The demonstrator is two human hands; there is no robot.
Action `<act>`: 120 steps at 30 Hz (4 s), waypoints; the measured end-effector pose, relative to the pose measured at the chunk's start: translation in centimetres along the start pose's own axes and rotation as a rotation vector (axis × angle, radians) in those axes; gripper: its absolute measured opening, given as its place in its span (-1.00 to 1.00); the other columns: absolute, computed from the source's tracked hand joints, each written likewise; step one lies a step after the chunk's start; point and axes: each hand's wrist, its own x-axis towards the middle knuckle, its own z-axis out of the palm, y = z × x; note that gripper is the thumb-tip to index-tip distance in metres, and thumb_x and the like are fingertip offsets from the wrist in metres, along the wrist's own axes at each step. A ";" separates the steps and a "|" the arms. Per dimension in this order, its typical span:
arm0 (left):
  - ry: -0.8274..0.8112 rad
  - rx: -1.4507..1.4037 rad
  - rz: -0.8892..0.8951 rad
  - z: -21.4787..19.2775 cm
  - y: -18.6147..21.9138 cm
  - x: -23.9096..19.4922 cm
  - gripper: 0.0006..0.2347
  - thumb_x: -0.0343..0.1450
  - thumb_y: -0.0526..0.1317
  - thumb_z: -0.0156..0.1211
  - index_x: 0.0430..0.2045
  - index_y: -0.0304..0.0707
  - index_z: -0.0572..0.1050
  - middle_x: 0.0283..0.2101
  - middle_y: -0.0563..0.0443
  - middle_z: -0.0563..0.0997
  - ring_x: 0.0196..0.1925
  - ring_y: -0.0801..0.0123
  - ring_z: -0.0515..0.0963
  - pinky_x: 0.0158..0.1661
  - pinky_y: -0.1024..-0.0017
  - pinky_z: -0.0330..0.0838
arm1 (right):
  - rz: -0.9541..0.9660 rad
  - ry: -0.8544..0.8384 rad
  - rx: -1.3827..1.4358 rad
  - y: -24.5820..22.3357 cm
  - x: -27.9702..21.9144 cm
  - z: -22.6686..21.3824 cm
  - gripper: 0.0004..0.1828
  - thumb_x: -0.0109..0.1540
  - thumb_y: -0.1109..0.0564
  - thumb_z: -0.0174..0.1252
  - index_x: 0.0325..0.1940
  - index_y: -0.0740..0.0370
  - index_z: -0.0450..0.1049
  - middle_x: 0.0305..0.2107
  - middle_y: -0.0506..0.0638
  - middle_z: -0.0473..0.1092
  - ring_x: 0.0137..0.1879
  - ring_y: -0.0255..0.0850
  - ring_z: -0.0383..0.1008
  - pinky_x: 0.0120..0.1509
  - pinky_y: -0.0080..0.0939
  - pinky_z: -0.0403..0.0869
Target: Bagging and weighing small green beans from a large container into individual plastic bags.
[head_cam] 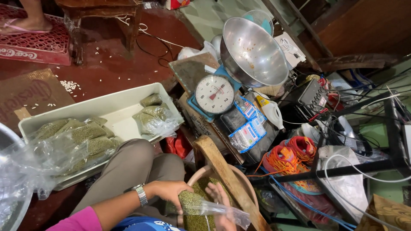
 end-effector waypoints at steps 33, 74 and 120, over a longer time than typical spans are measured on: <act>0.293 0.303 -0.176 -7.5 3.9 2.8 -0.43 0.33 0.18 0.20 0.18 -0.03 0.34 -0.15 0.08 0.52 -0.21 0.40 0.46 -0.23 0.54 0.40 | 0.259 0.091 -0.956 -9.5 12.5 2.1 -0.45 0.38 -0.21 -0.32 0.12 0.01 0.53 -0.23 -0.07 0.60 -0.39 -0.40 0.52 -0.48 -0.53 0.51; 0.917 -0.839 -0.238 -13.7 -5.1 7.4 -0.79 0.45 -0.22 0.11 -0.18 -0.33 0.64 -0.35 -0.13 0.67 -0.42 0.40 0.64 -0.48 0.61 0.37 | 0.337 0.184 -1.252 -24.9 43.2 -3.3 -0.46 0.33 -0.22 0.12 -0.02 0.34 0.61 -0.17 0.39 0.52 -0.02 0.22 0.53 0.14 0.22 0.45; 0.789 -0.792 -0.175 -13.0 -6.7 7.8 -0.73 0.31 -0.33 0.25 -0.12 -0.42 0.60 -0.28 -0.15 0.62 -0.38 0.44 0.63 -0.54 0.72 0.36 | -0.045 0.047 -1.158 -25.9 38.1 -5.6 -0.71 0.21 0.17 0.36 0.01 0.21 0.57 0.13 0.14 0.47 0.31 0.04 0.42 0.43 0.12 0.27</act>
